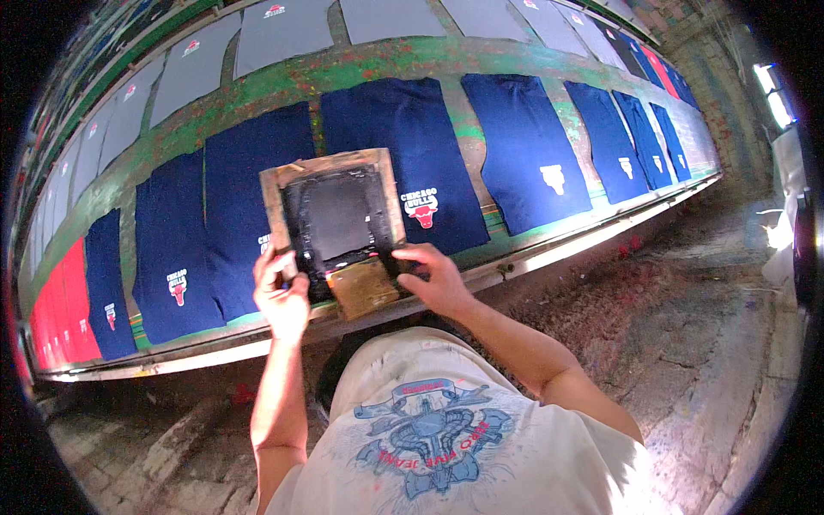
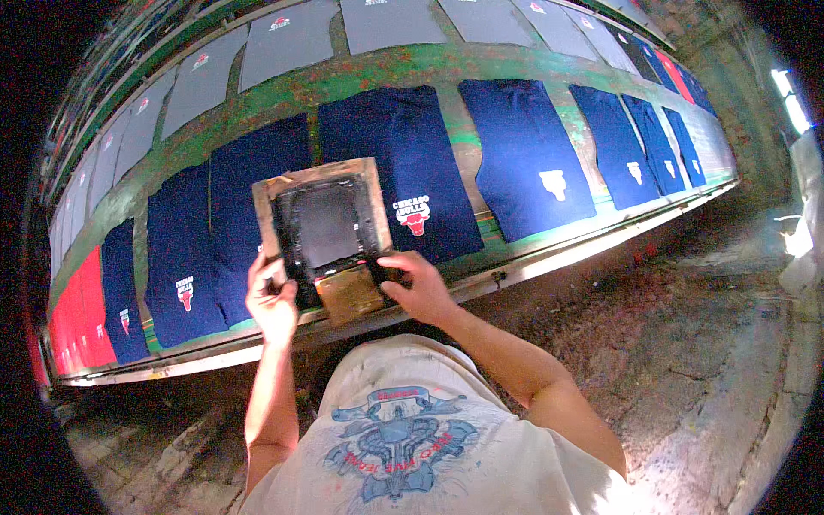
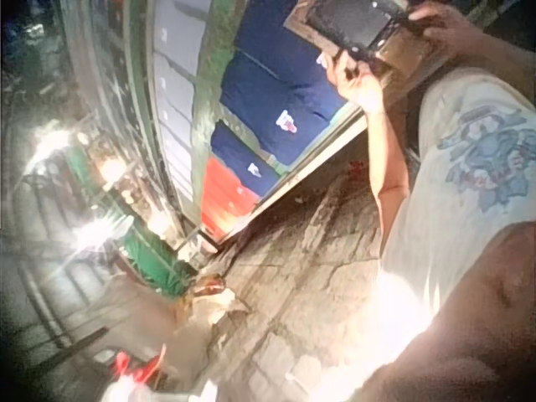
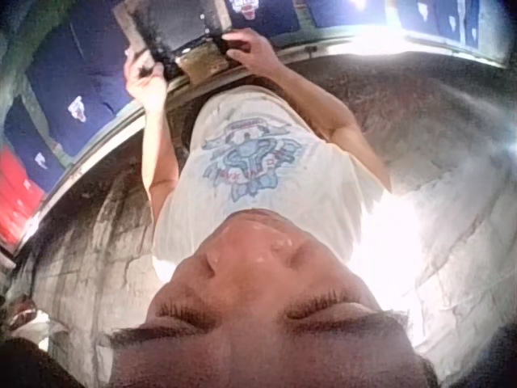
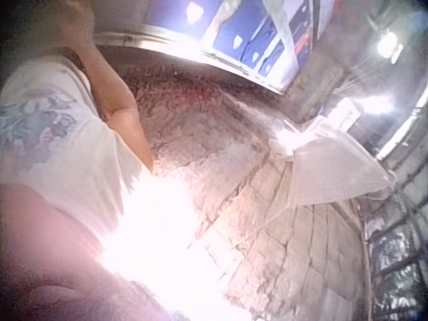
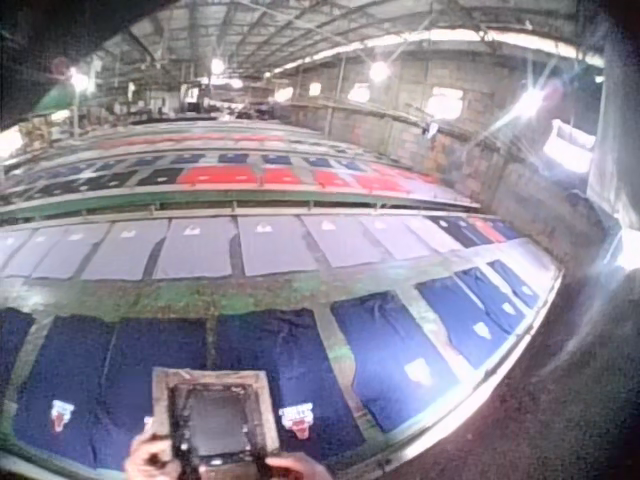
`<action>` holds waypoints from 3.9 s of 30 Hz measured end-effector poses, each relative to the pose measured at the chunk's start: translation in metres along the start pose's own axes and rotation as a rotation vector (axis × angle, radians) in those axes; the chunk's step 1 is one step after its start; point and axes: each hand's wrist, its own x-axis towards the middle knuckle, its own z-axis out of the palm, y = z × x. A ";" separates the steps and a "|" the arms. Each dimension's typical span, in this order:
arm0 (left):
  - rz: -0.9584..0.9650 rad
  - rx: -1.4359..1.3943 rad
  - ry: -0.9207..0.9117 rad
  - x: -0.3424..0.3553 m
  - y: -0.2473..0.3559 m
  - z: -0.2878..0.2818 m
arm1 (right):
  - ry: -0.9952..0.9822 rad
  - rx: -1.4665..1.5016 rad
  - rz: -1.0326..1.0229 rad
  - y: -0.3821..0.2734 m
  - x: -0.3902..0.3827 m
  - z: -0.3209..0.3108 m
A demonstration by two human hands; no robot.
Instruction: The person uses a squeegee to apply ink through a screen printing frame onto a series of red and blue t-shirts laid out on a table. The person repeatedly wipes the screen, repositions the frame, and prints the Chicago Bulls logo on each shirt in sequence.
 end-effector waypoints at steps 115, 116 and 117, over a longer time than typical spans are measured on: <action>-0.132 -0.129 0.030 -0.059 -0.063 0.182 | -0.190 -0.661 -0.695 0.022 0.006 -0.120; -0.206 -0.135 0.035 -0.060 -0.065 0.181 | -0.245 -0.690 -0.671 0.021 0.010 -0.121; -0.189 -0.127 0.015 -0.061 -0.067 0.180 | -0.304 -0.717 -0.640 0.019 0.016 -0.125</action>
